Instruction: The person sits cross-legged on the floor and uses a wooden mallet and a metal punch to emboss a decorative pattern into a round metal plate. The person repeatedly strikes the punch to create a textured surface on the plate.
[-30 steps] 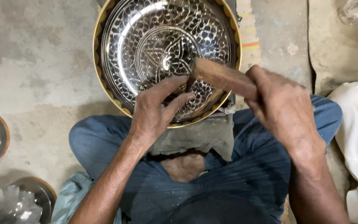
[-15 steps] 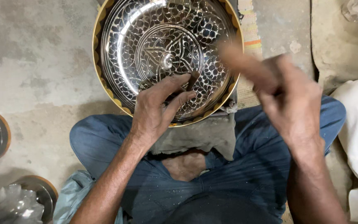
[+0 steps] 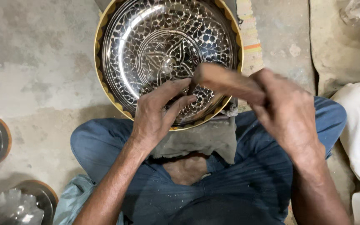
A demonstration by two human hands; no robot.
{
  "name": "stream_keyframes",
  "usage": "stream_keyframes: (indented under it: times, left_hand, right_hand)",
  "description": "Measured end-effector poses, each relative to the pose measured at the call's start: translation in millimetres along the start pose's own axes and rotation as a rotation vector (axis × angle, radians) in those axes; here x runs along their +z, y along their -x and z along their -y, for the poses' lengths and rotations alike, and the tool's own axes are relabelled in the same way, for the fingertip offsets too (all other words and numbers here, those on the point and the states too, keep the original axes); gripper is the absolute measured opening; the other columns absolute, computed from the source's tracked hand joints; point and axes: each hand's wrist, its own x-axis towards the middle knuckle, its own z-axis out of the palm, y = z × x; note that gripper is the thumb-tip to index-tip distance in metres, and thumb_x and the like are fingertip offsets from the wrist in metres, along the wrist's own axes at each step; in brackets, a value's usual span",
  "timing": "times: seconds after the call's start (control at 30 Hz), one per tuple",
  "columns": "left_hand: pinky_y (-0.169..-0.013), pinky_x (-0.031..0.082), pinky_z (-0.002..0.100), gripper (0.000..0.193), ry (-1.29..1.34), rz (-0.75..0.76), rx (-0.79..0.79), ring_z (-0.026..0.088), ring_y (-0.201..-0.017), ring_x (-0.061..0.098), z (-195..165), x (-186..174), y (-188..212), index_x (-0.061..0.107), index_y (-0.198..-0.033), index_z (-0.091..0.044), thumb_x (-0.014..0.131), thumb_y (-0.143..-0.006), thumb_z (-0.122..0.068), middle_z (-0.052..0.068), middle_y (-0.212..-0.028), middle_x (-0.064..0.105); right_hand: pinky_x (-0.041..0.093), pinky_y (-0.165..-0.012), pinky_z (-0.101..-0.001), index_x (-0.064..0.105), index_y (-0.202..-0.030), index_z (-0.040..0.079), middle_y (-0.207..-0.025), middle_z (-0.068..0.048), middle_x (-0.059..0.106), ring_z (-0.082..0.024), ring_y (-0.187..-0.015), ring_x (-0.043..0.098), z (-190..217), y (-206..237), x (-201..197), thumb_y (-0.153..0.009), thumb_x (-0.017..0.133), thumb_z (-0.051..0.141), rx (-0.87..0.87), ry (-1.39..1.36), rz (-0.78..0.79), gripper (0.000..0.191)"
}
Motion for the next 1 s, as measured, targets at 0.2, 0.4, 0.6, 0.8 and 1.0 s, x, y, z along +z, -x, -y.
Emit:
stream_keyframes:
  times: [0.2, 0.4, 0.6, 0.8, 1.0]
  left_hand:
    - [-0.086, 0.066, 0.035, 0.034, 0.016, 0.024, -0.033, 0.019, -0.104, 0.077, 2, 1, 2, 0.069, -0.130, -0.009, 0.074, -0.098, -0.018, 0.008, -0.115, 0.077]
    - [-0.084, 0.065, 0.033, 0.035, 0.026, 0.023, -0.023, 0.018, -0.100, 0.077, -4, -2, 0, 0.068, -0.131, -0.008, 0.074, -0.098, -0.018, 0.007, -0.108, 0.076]
    - [-0.084, 0.064, 0.032, 0.034, 0.043, 0.006, 0.022, 0.017, -0.100, 0.076, -9, -6, -2, 0.066, -0.132, -0.007, 0.073, -0.100, -0.017, 0.007, -0.112, 0.075]
    - [-0.077, 0.064, 0.031, 0.035, 0.068, 0.046, -0.077, 0.015, -0.090, 0.076, -11, -6, -2, 0.069, -0.131, -0.009, 0.074, -0.098, -0.018, 0.005, -0.103, 0.076]
    - [-0.078, 0.064, 0.031, 0.035, 0.042, 0.023, -0.036, 0.015, -0.095, 0.076, -8, -4, -2, 0.070, -0.130, -0.010, 0.075, -0.097, -0.019, 0.005, -0.109, 0.077]
  right_hand:
    - [0.061, -0.079, -0.0487, 0.061, -0.111, 0.006, -0.087, -0.013, 0.073, -0.028, -0.082, 0.072, 13, -8, -8, -0.089, 0.080, 0.013, 0.072, 0.106, 0.143, 0.030]
    - [0.059, -0.083, -0.0509, 0.058, -0.115, 0.006, -0.092, -0.014, 0.071, -0.032, -0.084, 0.072, 18, -8, -14, -0.084, 0.079, 0.007, -0.016, 0.194, 0.078, 0.037]
    - [0.061, -0.078, -0.0488, 0.055, -0.111, 0.004, -0.087, -0.018, 0.070, -0.035, -0.082, 0.073, 13, -4, -12, -0.086, 0.079, 0.005, 0.053, 0.090, 0.111, 0.035]
    - [0.062, -0.075, -0.0440, 0.050, -0.127, -0.004, -0.098, -0.025, 0.070, -0.037, -0.090, 0.074, 16, -2, -15, -0.088, 0.075, -0.002, 0.042, -0.171, 0.012, 0.047]
    - [0.062, -0.073, -0.0417, 0.048, -0.121, -0.003, -0.103, -0.020, 0.069, -0.034, -0.094, 0.074, 18, -6, -11, -0.090, 0.076, 0.005, 0.214, -0.416, 0.009, 0.043]
